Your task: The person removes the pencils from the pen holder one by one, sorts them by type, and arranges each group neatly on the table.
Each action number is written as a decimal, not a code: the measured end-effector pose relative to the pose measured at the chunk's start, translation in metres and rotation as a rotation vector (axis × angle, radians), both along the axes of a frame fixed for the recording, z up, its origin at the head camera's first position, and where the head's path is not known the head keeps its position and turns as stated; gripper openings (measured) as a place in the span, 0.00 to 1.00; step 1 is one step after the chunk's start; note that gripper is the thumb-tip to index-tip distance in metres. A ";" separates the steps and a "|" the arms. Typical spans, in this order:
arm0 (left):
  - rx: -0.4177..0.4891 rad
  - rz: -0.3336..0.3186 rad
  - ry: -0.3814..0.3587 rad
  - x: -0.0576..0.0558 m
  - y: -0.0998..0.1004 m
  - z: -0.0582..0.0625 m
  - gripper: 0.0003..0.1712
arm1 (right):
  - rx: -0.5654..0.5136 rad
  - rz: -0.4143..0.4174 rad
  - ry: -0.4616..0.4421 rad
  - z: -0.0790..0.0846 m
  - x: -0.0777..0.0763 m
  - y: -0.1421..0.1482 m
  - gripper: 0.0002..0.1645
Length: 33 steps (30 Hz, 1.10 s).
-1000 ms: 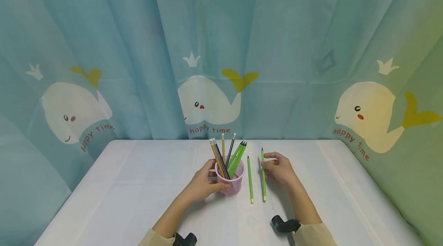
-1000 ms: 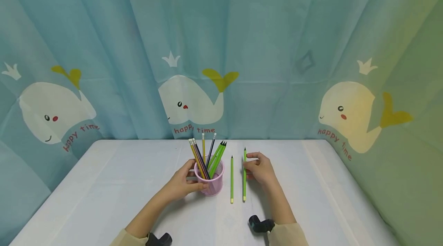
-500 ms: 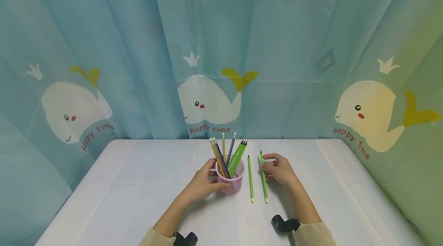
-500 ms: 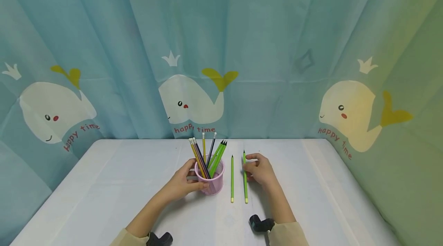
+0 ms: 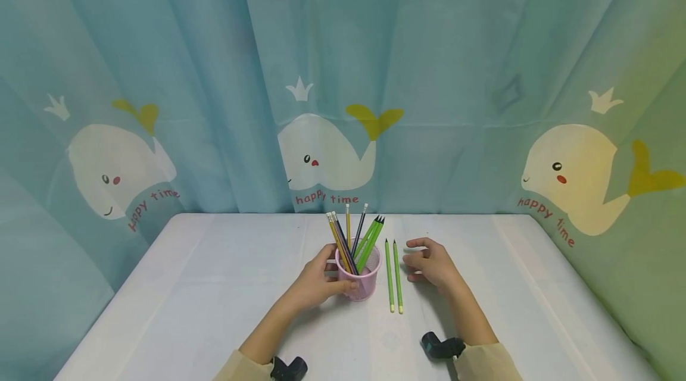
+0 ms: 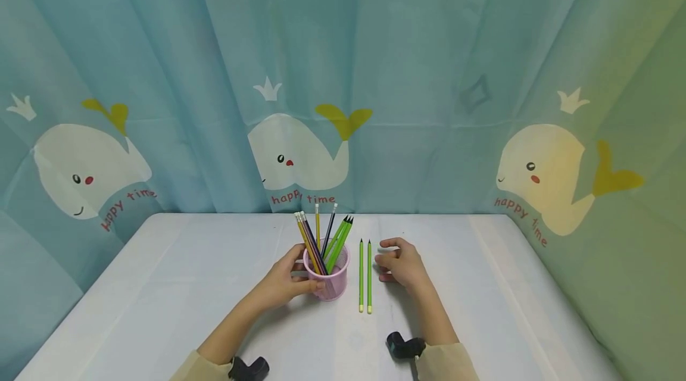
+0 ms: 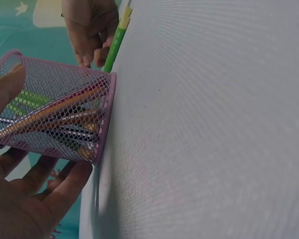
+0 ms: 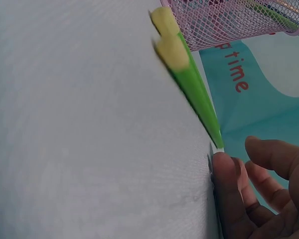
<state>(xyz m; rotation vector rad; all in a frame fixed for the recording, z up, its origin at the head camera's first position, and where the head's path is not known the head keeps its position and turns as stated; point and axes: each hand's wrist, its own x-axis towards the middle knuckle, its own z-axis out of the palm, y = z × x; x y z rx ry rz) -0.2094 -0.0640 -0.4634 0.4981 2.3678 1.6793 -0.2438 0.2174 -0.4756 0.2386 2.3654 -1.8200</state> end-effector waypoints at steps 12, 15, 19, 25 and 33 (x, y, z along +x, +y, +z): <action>0.003 -0.001 0.008 -0.001 -0.001 0.001 0.47 | -0.001 0.015 0.007 0.004 -0.002 -0.001 0.26; 0.003 -0.001 0.005 -0.001 -0.001 0.000 0.47 | 0.008 0.031 0.014 0.008 -0.001 -0.003 0.26; 0.009 0.002 -0.003 -0.001 -0.001 -0.001 0.47 | 0.022 0.044 0.021 0.012 0.001 -0.008 0.25; 0.017 -0.010 -0.002 0.000 -0.001 -0.001 0.46 | -0.027 0.086 0.051 0.024 0.007 -0.016 0.26; 0.025 -0.009 -0.007 0.000 -0.001 0.000 0.45 | -0.071 0.180 0.144 0.033 0.014 -0.028 0.25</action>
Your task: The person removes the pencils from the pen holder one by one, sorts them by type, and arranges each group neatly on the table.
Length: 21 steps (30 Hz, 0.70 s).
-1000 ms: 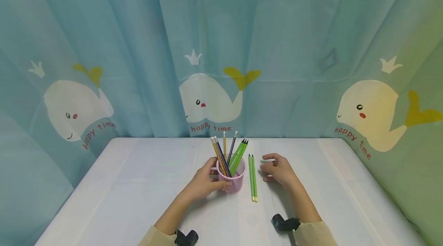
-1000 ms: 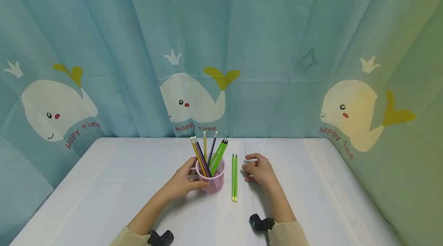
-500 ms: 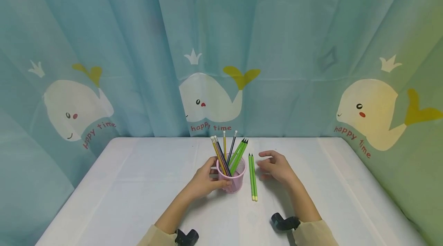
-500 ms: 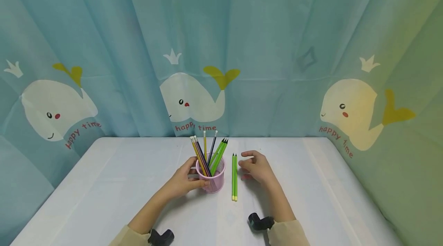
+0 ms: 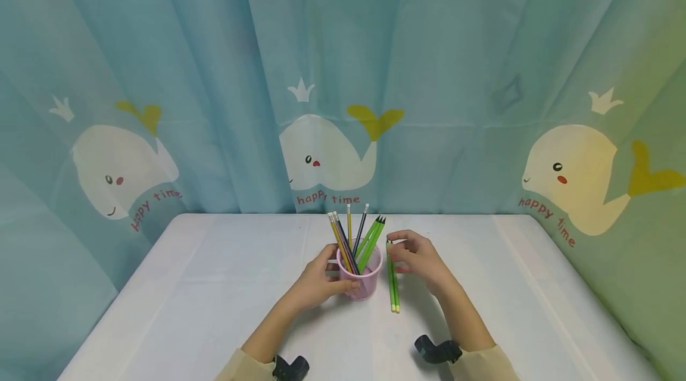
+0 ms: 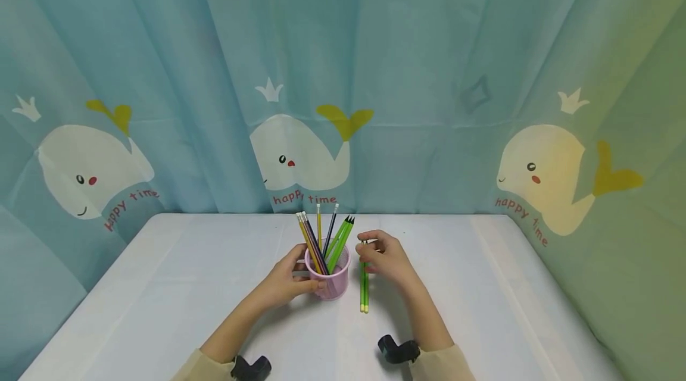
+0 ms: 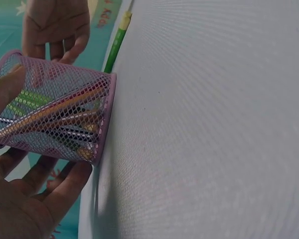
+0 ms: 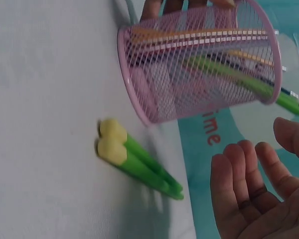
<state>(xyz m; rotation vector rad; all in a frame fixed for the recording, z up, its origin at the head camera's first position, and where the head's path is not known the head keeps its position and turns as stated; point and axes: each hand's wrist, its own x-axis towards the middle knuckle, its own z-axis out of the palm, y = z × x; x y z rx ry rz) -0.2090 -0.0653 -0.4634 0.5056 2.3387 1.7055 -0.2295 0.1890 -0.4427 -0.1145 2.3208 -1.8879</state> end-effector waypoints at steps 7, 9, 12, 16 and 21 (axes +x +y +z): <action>-0.007 0.000 0.006 0.000 0.000 -0.001 0.46 | -0.009 0.036 0.049 0.002 0.005 -0.009 0.26; -0.009 0.002 0.009 0.000 0.000 -0.001 0.46 | -0.004 0.046 0.062 0.002 0.005 -0.010 0.26; -0.015 0.005 0.013 -0.001 0.000 -0.002 0.46 | 0.002 0.055 0.078 0.000 0.006 -0.011 0.26; -0.022 0.007 0.021 -0.001 0.000 -0.004 0.46 | 0.014 0.069 0.087 0.000 0.006 -0.014 0.27; -0.022 0.004 0.031 -0.002 0.000 -0.004 0.45 | 0.025 0.068 0.093 0.001 0.006 -0.015 0.25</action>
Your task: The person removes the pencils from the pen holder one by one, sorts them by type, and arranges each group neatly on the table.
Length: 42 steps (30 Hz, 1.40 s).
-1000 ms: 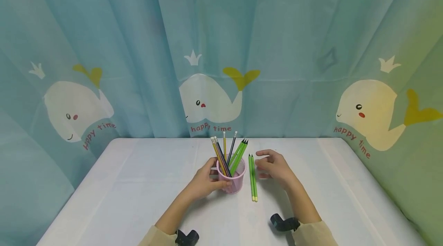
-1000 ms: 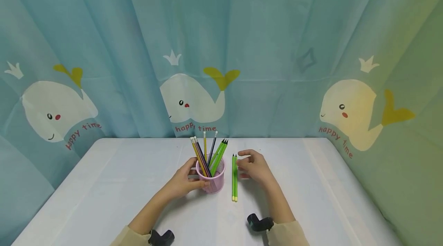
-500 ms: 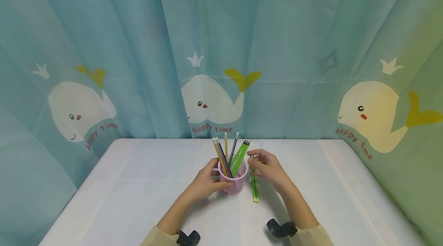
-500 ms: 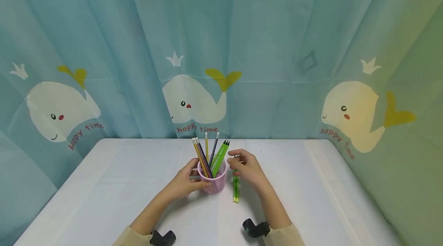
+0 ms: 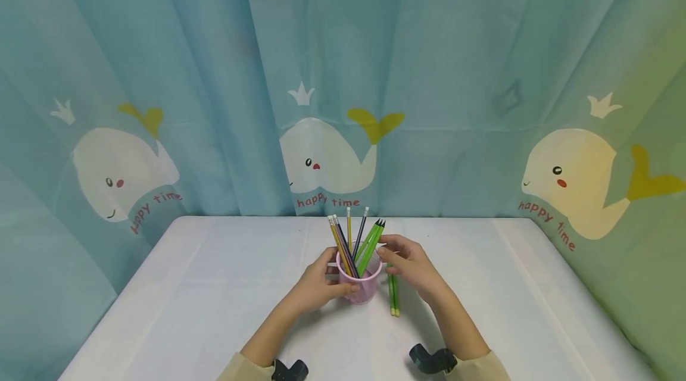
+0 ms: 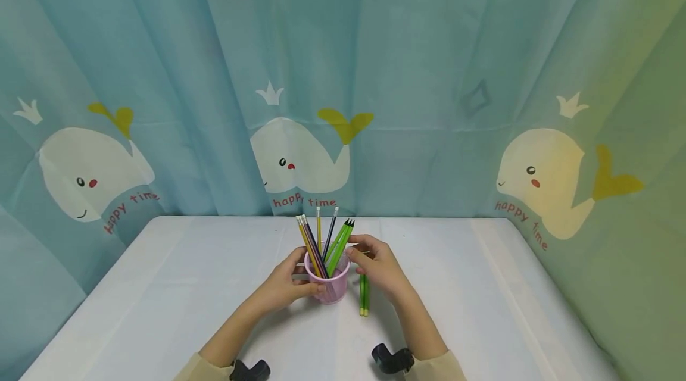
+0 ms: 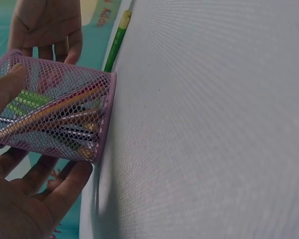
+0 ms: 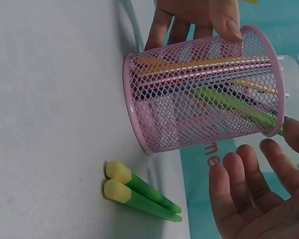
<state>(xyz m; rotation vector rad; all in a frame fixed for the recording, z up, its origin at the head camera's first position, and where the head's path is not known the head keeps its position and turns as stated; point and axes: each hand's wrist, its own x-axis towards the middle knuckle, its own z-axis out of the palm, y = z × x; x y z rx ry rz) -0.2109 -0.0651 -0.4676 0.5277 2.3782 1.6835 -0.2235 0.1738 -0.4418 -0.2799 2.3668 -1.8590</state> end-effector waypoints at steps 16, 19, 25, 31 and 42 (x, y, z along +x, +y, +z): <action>0.008 -0.005 0.010 0.000 0.000 0.000 0.44 | -0.022 -0.006 0.007 0.002 0.000 -0.002 0.16; 0.006 -0.005 0.011 0.000 0.000 0.000 0.45 | -0.020 -0.007 0.010 0.003 0.001 -0.002 0.15; 0.008 -0.006 0.006 0.001 0.000 0.002 0.45 | -0.020 -0.004 0.012 0.007 0.003 -0.002 0.16; 0.017 -0.006 -0.002 0.000 0.000 0.004 0.45 | -0.024 -0.023 0.033 0.013 0.004 -0.001 0.16; 0.022 -0.005 -0.010 0.001 -0.001 0.002 0.45 | -0.039 -0.043 0.072 0.024 0.008 0.001 0.14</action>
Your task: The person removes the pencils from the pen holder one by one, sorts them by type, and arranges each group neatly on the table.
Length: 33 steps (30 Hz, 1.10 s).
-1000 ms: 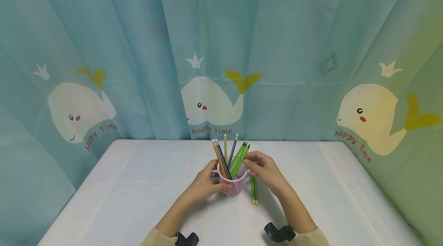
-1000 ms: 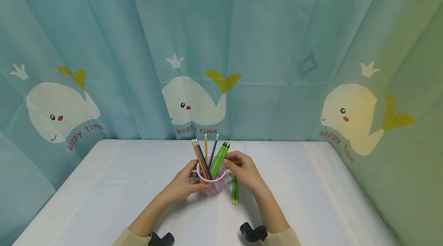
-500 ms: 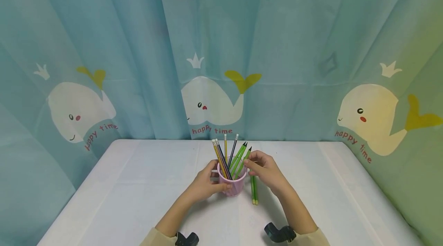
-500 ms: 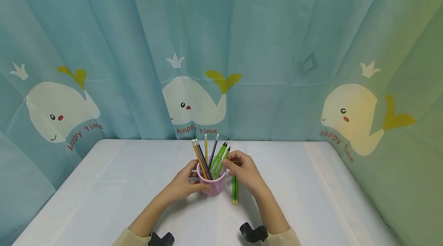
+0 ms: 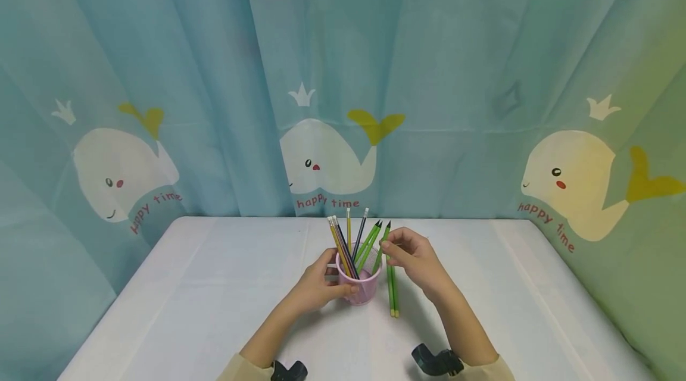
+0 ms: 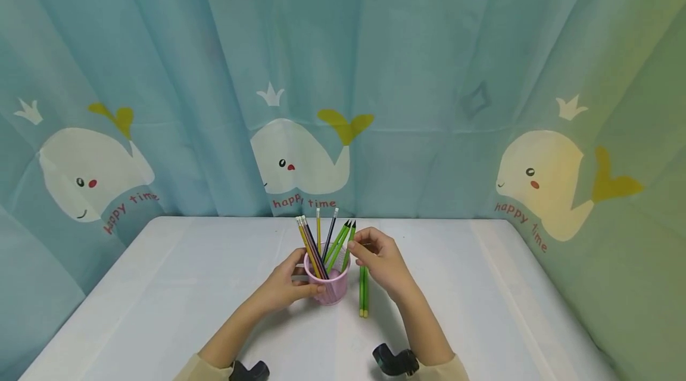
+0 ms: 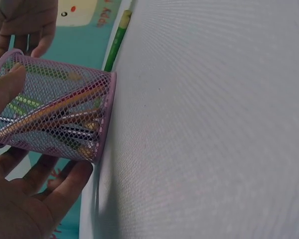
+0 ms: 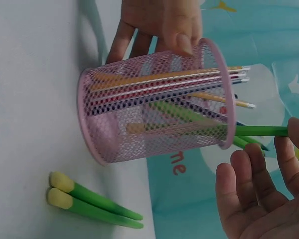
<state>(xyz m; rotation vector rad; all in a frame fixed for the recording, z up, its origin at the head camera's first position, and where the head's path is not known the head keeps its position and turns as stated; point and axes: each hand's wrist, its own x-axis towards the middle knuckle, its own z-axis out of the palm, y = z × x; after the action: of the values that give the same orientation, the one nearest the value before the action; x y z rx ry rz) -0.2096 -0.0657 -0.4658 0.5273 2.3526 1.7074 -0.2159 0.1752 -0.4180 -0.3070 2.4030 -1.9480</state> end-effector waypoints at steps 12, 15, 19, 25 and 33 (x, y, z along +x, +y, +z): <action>-0.010 0.006 0.009 0.002 0.000 0.003 0.46 | -0.102 0.043 0.009 0.010 0.005 0.001 0.17; -0.009 0.004 0.009 0.002 0.000 0.004 0.46 | -0.131 0.067 0.008 0.012 0.006 0.002 0.17; -0.012 0.001 0.008 0.002 0.000 0.004 0.46 | -0.162 0.091 0.028 0.014 0.007 0.002 0.18; -0.005 -0.011 0.018 0.001 -0.001 0.001 0.46 | -0.205 0.097 0.059 0.017 0.009 0.003 0.17; 0.000 -0.006 0.007 0.001 0.000 0.001 0.46 | -0.268 0.072 0.069 0.016 0.009 0.002 0.17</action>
<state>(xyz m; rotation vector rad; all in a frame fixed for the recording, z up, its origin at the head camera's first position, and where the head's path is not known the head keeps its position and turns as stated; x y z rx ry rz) -0.2090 -0.0657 -0.4652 0.5413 2.3536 1.7053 -0.2072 0.1776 -0.4016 -0.4684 2.1318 -2.2619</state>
